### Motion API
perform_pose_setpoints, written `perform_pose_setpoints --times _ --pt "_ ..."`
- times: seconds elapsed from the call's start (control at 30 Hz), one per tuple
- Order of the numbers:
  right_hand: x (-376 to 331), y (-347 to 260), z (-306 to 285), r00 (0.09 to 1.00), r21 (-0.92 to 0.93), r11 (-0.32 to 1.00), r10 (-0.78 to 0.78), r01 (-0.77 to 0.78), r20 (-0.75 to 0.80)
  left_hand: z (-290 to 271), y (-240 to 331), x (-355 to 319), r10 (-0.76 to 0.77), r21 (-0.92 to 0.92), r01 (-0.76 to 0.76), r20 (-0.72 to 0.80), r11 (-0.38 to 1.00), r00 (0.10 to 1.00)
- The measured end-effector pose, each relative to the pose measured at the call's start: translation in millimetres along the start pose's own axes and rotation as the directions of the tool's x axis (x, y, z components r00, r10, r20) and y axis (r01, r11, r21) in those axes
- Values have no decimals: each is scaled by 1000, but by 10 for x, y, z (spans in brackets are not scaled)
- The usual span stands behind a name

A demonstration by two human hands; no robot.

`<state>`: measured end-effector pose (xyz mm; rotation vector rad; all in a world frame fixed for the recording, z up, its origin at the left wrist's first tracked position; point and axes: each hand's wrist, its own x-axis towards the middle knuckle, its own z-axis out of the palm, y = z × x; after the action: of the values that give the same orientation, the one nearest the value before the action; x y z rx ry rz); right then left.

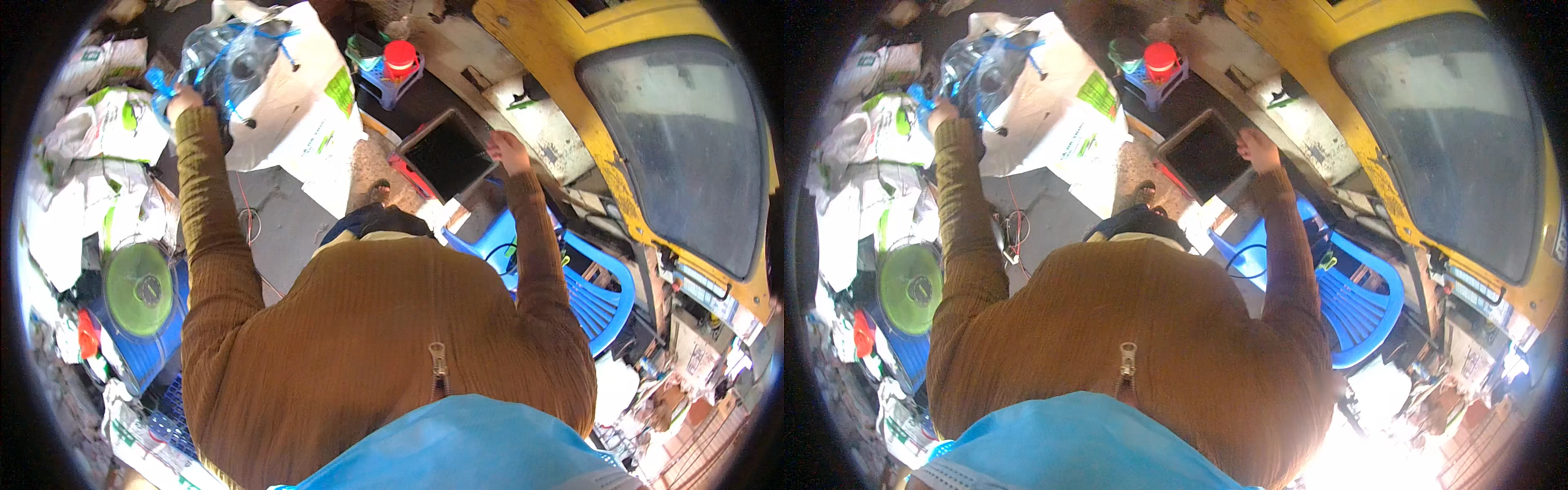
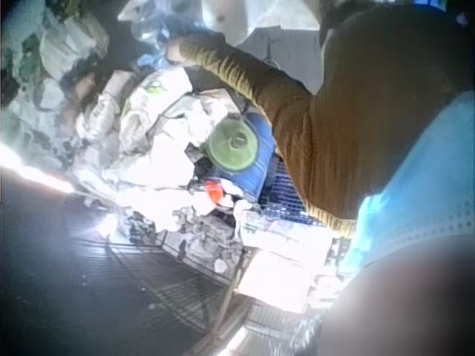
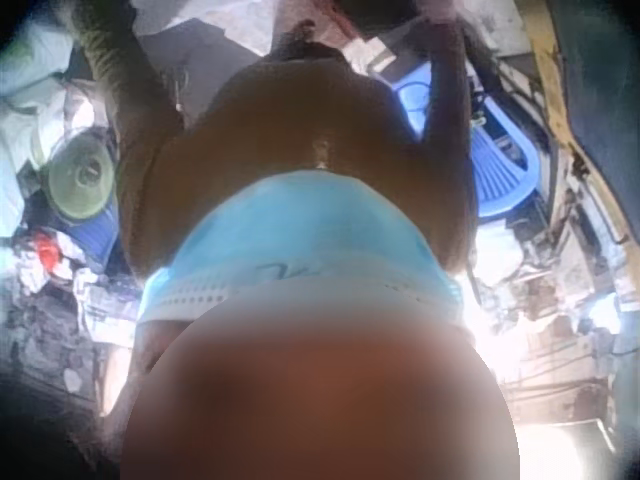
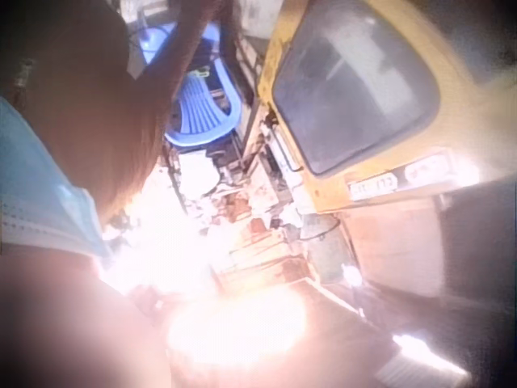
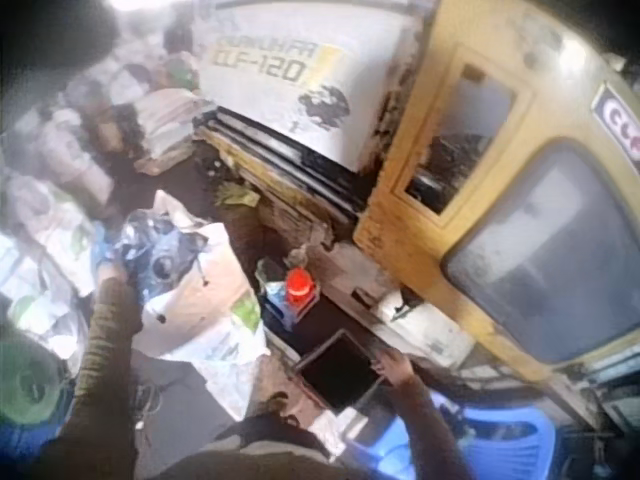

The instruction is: The person secures a white plastic bag filled with dark items by repeatedly wrapping and tying blue plastic straps around it. They adjust the straps multiple times to ensure the bag is tightly closed and then place it on the floor.

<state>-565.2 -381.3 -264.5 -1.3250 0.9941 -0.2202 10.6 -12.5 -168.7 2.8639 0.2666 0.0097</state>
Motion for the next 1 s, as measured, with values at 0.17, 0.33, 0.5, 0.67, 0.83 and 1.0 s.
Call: perform_pose_setpoints --times 0.17,0.33,0.5,0.67,0.83,1.0 --pt "1267 653 -550 817 232 902 429 -364 -385 22 -193 236 230 239 -245 87 940 969" --pt "2256 1010 -1168 659 -70 998 -56 5 -750 50 -375 442 126 195 -121 -12 973 992" --pt "2398 1012 -831 0 -19 997 -19 -73 -1000 28 -475 484 51 -40 -51 -8 998 999" --pt "2432 772 -470 321 31 981 92 -192 -943 22 -528 507 304 338 -287 3 896 953" --pt "2545 532 -406 512 249 940 335 -231 -791 16 -373 270 409 439 -396 69 807 910" --pt "1775 503 390 916 427 890 296 -162 -270 -170 -104 -325 207 -280 -267 -226 922 952"
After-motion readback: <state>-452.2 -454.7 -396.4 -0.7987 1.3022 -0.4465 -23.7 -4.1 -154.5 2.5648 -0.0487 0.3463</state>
